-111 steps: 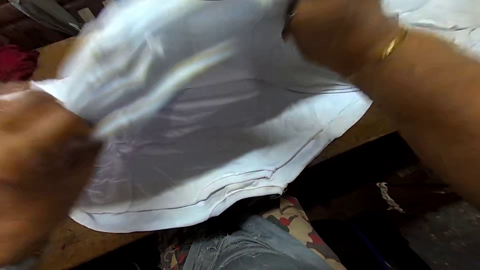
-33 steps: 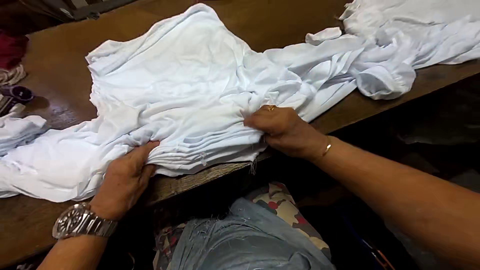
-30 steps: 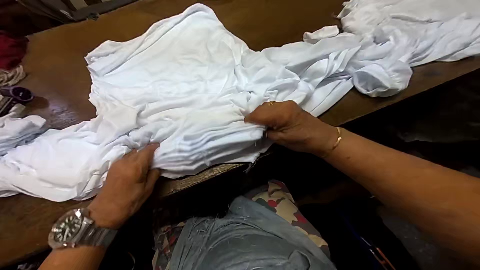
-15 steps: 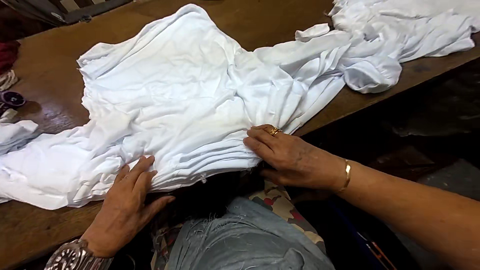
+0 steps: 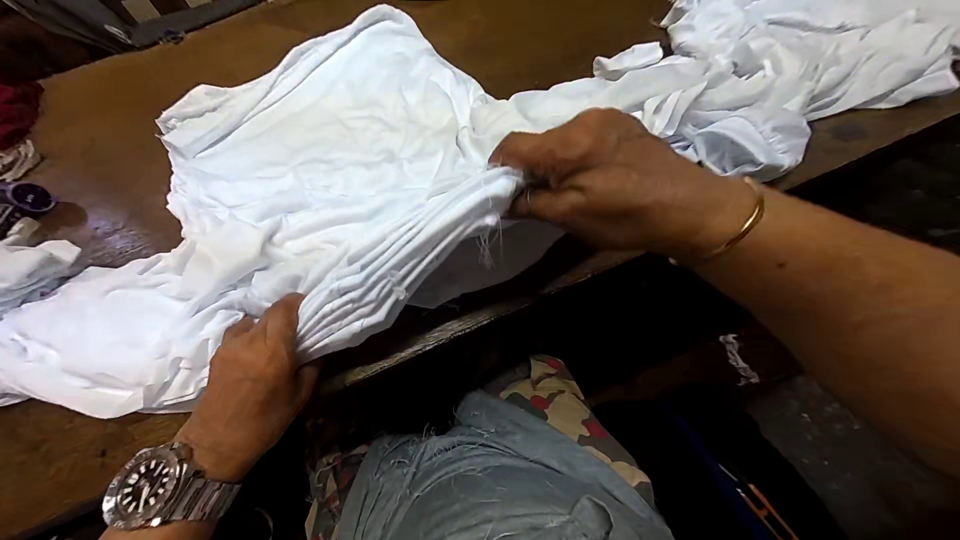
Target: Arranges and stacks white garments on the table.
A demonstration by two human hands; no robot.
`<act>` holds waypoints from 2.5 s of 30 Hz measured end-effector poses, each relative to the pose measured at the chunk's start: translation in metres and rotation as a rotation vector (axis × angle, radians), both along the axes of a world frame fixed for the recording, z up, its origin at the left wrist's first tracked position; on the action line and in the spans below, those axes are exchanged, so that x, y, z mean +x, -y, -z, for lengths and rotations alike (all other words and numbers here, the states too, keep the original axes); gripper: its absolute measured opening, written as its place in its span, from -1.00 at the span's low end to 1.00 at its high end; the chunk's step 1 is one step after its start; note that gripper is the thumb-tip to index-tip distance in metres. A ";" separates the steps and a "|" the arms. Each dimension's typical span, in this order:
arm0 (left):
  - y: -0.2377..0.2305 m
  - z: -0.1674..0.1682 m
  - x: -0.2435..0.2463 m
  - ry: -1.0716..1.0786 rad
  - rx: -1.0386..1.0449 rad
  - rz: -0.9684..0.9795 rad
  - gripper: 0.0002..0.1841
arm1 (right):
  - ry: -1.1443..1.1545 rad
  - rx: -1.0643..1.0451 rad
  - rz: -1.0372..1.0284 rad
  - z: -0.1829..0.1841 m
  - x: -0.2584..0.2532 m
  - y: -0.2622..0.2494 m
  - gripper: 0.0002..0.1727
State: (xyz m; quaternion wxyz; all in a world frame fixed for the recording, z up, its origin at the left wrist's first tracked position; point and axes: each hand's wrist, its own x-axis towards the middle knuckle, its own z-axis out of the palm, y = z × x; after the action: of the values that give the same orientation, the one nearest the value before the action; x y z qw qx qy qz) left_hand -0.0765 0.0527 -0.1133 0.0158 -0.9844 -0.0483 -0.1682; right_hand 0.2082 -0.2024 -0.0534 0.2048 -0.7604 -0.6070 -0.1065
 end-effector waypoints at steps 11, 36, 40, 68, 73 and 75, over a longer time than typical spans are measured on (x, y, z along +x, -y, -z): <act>-0.067 -0.083 0.011 -0.079 -0.108 0.052 -0.89 | -0.527 -0.069 0.163 -0.047 0.018 -0.028 -0.91; -0.058 0.015 -0.010 0.146 -0.361 0.019 -0.61 | -0.045 0.176 -0.140 0.093 -0.039 -0.010 -0.65; -0.056 0.016 -0.019 0.077 -0.316 0.060 -0.40 | -0.031 0.129 -0.177 0.087 -0.036 -0.007 -0.55; -0.057 -0.024 -0.004 -0.068 -0.014 -0.018 -0.68 | -0.351 -0.076 -0.046 0.035 -0.002 -0.040 -0.79; -0.066 -0.034 -0.008 -0.264 -0.221 0.110 -0.72 | -0.667 -0.557 0.016 0.001 0.002 -0.050 -0.74; -0.066 -0.028 -0.012 -0.209 -0.339 0.075 -0.65 | -0.770 -0.571 0.001 0.009 0.005 -0.048 -0.75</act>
State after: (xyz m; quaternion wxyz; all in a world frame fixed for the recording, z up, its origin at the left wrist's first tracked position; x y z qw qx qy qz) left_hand -0.0887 0.1183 -0.0854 -0.1518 -0.9862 -0.0371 -0.0552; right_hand 0.2128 -0.1543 -0.0621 0.1977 -0.7706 -0.4916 0.3541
